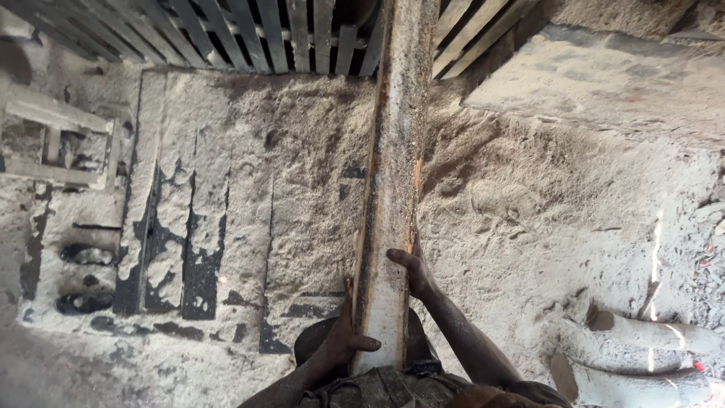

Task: The person uses a vertical band saw to trim and shape several wooden planks, feeding them into the blade by hand and setting trimmed pieces aside.

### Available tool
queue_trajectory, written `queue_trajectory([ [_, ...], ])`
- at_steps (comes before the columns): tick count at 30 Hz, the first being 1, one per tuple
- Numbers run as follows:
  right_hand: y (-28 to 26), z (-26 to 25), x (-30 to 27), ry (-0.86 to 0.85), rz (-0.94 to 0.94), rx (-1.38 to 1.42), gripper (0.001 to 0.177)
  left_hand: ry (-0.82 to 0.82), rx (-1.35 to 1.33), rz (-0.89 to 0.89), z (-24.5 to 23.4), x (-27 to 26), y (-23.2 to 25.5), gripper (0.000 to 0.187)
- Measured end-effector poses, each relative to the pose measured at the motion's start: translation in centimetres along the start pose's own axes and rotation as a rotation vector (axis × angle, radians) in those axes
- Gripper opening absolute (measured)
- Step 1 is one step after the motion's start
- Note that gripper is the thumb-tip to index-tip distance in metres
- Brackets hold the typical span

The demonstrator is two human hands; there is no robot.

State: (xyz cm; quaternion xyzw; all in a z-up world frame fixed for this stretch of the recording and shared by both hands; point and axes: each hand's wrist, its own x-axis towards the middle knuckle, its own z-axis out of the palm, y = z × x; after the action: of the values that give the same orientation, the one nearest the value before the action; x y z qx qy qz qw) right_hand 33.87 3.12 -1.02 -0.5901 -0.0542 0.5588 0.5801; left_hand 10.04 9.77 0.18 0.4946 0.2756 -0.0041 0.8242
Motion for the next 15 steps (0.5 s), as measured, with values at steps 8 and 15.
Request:
queue_trajectory([
  [8,-3.0,-0.1,2.5,-0.126,-0.074,0.133,0.084,0.024,-0.027,-0.213,-0.4,3.0,3.6,0.157],
  [15,-2.1,-2.0,5.8,-0.102,-0.092,0.223,0.075,0.066,-0.051,-0.332,-1.4,5.2,4.5,0.141],
])
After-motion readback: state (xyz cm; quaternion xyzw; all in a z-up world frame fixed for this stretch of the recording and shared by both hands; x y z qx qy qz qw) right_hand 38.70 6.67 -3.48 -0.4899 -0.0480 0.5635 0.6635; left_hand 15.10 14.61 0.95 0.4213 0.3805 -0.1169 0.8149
